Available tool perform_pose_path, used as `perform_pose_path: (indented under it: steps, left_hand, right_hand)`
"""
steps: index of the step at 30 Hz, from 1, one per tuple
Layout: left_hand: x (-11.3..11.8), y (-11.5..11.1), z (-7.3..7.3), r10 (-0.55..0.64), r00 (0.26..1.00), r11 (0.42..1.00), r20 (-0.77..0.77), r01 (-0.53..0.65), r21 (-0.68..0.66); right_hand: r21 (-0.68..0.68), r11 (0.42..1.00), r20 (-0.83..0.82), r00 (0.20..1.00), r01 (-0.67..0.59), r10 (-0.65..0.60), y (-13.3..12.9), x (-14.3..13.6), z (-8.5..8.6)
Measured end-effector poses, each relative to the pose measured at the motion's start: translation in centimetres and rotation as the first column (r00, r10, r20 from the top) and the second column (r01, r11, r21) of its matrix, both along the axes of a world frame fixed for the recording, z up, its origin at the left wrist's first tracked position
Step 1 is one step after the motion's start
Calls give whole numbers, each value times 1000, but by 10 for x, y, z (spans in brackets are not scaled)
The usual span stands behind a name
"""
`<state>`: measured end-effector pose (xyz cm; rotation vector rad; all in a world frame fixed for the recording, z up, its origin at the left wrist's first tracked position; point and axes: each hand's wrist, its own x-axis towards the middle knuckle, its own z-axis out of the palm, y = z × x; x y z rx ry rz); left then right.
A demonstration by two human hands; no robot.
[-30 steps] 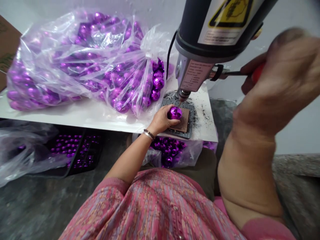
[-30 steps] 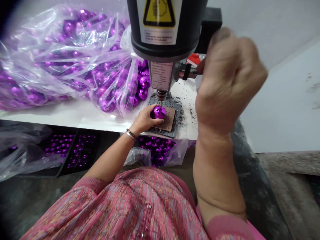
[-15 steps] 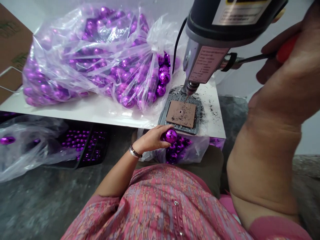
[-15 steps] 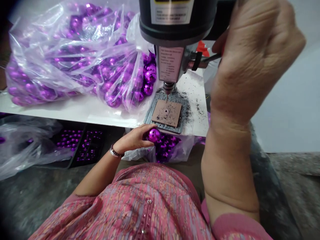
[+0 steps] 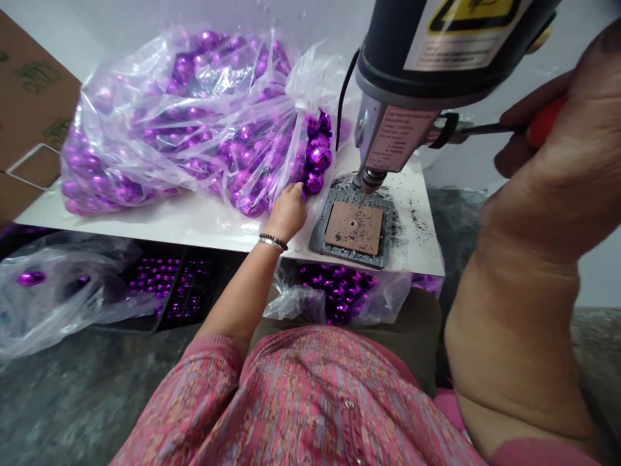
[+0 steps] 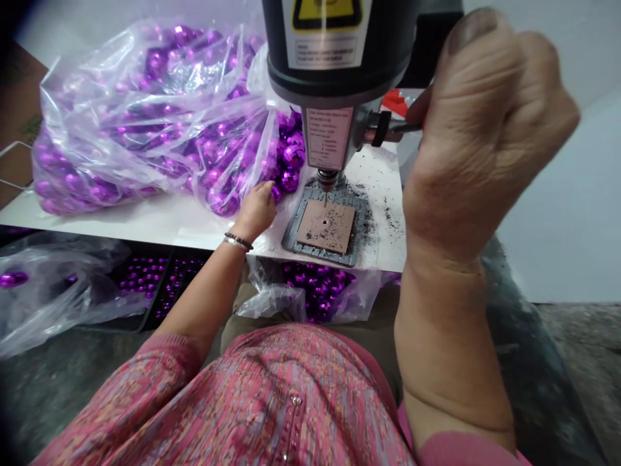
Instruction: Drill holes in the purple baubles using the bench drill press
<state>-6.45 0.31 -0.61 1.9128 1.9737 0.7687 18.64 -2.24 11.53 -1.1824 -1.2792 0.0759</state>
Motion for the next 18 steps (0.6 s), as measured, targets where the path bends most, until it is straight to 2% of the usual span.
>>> perform_pose_path:
  steps: [3,7,10,12,14,16,17,18]
  left_hand:
    - [-8,15,4,84,985,995,-148,-91,-48]
    - [-9,21,7,76,946,979,-315,-130,-156]
    - [-4,23,7,67,929,976,-363,-137,-170]
    - [-3,23,7,78,936,976,-343,-141,-164]
    - [-4,17,7,102,968,984,-228,-132,-121]
    - [-7,7,8,86,996,994,29,-83,-71]
    - [-8,0,9,53,978,997,200,-41,-63]
    - [-9,-7,9,17,926,997,377,11,-71]
  right_hand:
    - [-2,1000,-5,1000,-28,28,-3,-6,6]
    - [-1,999,14,999,-34,34,-3,-6,5]
    - [70,996,47,997,-61,57,1,-4,1]
    - [121,987,52,994,-106,100,4,-3,0]
    - [147,979,64,989,-144,136,5,-3,0]
    - [143,976,90,984,-167,155,4,-3,0]
    - [147,975,98,983,-166,153,4,-3,1]
    - [157,974,104,984,-162,147,3,-3,1]
